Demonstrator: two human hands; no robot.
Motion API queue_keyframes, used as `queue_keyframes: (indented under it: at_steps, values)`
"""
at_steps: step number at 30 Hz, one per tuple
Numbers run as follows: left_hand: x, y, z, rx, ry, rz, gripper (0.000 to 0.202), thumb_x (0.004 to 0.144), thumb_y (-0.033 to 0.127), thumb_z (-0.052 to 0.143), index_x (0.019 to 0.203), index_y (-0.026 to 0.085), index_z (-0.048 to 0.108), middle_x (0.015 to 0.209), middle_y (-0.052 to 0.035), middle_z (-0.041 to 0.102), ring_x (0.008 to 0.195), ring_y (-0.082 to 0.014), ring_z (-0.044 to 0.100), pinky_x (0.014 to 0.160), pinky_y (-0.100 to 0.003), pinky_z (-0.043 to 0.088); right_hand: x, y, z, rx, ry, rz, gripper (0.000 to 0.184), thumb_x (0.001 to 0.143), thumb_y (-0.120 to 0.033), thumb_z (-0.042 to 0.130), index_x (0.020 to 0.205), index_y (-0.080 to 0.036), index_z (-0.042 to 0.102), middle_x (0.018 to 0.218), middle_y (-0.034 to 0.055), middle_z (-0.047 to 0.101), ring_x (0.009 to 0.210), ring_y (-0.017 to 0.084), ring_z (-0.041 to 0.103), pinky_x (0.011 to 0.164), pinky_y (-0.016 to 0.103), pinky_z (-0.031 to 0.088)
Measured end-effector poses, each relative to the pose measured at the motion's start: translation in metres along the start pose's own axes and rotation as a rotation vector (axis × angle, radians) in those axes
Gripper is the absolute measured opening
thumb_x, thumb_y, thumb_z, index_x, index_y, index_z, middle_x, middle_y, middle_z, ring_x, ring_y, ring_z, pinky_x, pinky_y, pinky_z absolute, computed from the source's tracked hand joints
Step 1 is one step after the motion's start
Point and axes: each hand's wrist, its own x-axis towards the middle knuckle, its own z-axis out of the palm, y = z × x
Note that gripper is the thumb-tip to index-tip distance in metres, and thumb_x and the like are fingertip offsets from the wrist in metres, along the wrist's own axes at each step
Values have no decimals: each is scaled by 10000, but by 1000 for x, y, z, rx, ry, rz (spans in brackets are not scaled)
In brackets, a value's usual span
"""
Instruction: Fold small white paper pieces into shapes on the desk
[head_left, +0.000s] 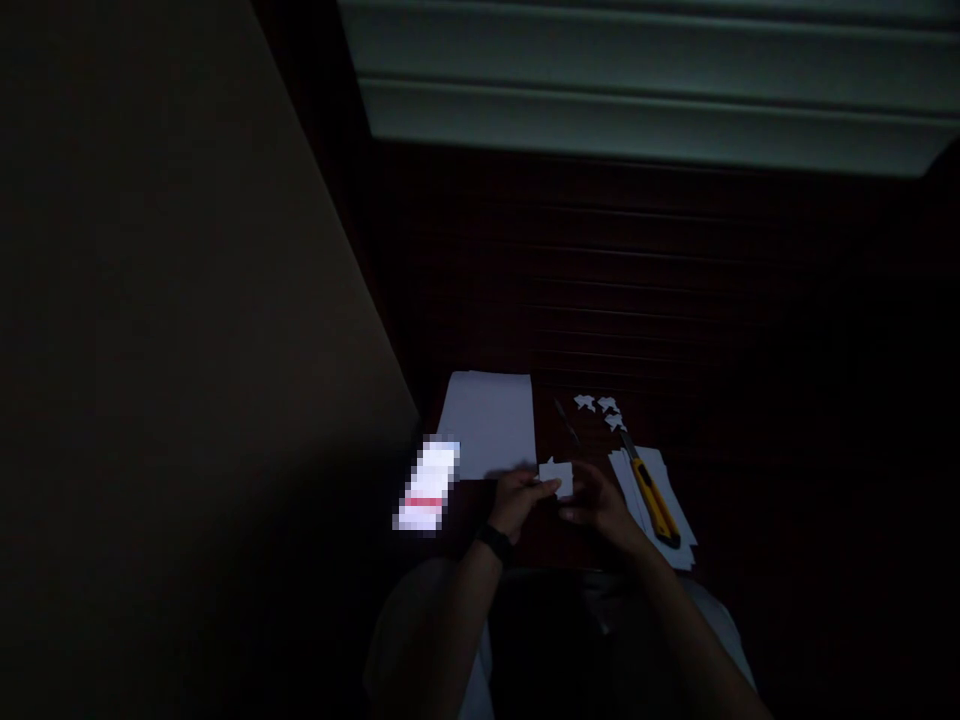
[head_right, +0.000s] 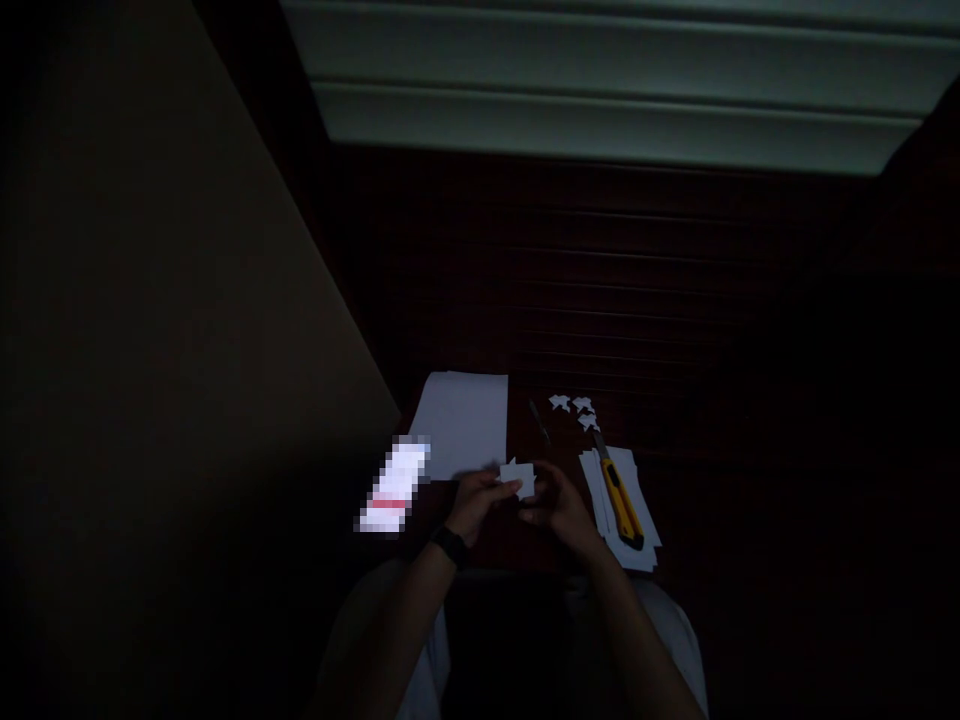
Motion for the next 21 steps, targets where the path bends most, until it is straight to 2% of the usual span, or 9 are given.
queue_keyframes:
  at_steps: [2, 4, 8, 11, 14, 16, 19, 21]
  values:
    - [0, 2, -5, -15, 17, -35, 346, 554, 390, 770, 720, 100, 678, 709, -62, 672, 644, -143, 601, 587, -230, 415, -8, -8, -5, -59, 27, -41, 743, 627, -200, 723, 1278, -320, 385, 1151, 55, 565, 922, 213, 597, 782, 391, 490]
    - [-1, 5, -9, -32, 10, -70, 355, 542, 398, 775, 693, 95, 666, 688, -63, 663, 624, -136, 596, 555, -220, 402, -11, -17, -11, -140, 45, -116, 682, 680, -205, 685, 1285, -336, 401, 1265, 58, 498, 1034, 226, 553, 867, 424, 450]
    - [-3, 14, -15, -67, -97, -138, 363, 560, 391, 768, 758, 103, 673, 752, -82, 671, 642, -136, 610, 541, -213, 400, -1, -33, -18, -363, -11, -252, 409, 698, -187, 671, 1090, -295, 624, 1325, 37, 454, 1239, 253, 383, 1024, 436, 294]
    - [-1, 20, -20, -65, -158, -190, 358, 570, 379, 767, 774, 102, 667, 718, -83, 663, 624, -142, 612, 511, -209, 380, 15, -44, -19, -377, -126, -255, 365, 689, -171, 678, 1036, -283, 660, 1339, 36, 435, 1234, 254, 393, 1012, 433, 319]
    - [8, 24, -26, -61, -159, -197, 345, 563, 363, 775, 771, 118, 650, 685, -51, 647, 609, -129, 606, 490, -198, 359, 31, -53, -17, -356, -127, -289, 460, 682, -161, 683, 1119, -289, 614, 1340, 37, 433, 1249, 247, 374, 1018, 434, 310]
    - [18, 26, -31, -51, -166, -175, 341, 567, 348, 776, 784, 119, 646, 682, -41, 638, 598, -118, 598, 488, -197, 358, 41, -57, -16, -362, -197, -260, 507, 675, -155, 688, 1153, -296, 591, 1339, 37, 442, 1248, 244, 377, 1021, 434, 304]
    - [36, 28, -35, -30, -146, -157, 437, 567, 296, 782, 945, 131, 636, 738, -45, 642, 596, -111, 596, 484, -195, 359, 58, -56, -15, -377, -328, -191, 404, 665, -164, 700, 1049, -282, 660, 1309, 46, 479, 1201, 258, 437, 996, 450, 329]
    - [47, 28, -36, -22, -97, -155, 543, 565, 265, 783, 1063, 156, 595, 783, -46, 645, 603, -112, 599, 481, -192, 358, 68, -49, -14, -368, -346, -170, 309, 659, -180, 713, 956, -263, 702, 1268, 54, 514, 1165, 261, 474, 979, 445, 348]
